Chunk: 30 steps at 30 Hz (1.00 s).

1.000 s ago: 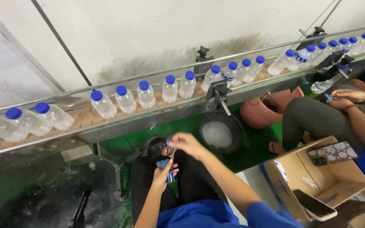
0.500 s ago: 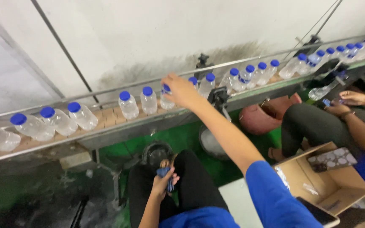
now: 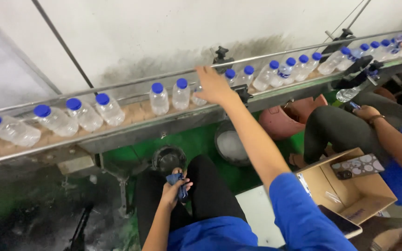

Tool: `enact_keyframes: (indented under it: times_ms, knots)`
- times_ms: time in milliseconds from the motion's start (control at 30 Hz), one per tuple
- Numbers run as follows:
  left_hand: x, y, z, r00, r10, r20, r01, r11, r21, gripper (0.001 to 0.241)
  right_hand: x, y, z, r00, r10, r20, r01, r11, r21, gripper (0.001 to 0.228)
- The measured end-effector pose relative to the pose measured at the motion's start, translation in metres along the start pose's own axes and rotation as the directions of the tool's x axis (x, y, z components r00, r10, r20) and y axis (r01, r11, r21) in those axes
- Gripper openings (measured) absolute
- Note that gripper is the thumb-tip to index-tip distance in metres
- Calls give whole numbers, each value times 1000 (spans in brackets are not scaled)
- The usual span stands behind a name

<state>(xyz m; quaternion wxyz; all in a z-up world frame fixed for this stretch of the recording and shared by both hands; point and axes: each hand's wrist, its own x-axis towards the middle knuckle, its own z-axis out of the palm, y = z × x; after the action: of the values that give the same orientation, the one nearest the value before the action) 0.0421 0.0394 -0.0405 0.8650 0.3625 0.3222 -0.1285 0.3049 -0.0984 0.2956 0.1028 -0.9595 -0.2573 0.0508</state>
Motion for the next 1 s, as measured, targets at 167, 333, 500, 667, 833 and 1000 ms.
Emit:
enact_keyframes:
  times_ms: [167, 333, 500, 667, 833, 1000]
  knots:
    - [-21, 9, 14, 997, 34, -75, -36, 999, -24, 22, -86, -56, 118, 697, 86, -712, 337, 837, 431, 21]
    - [4, -11, -6, 988, 113, -107, -114, 993, -12, 17, -138, -50, 350, 872, 296, -389, 234, 447, 864, 18]
    - [-13, 5, 6, 991, 79, -112, -86, 995, -57, 33, -124, -29, 358, 966, 257, -9, -81, 335, 939, 24]
    - [-27, 21, 14, 978, 21, -208, -40, 995, -89, 39, -152, -25, 320, 946, 185, 267, -302, 200, 932, 33]
    - [-25, 13, 11, 964, 84, -252, -117, 986, -120, 44, -165, -24, 337, 973, 10, 232, -226, 275, 935, 30]
    - [-25, 14, 20, 971, 128, -200, -152, 982, -110, 45, -152, -21, 332, 972, 163, 169, -200, 198, 960, 19]
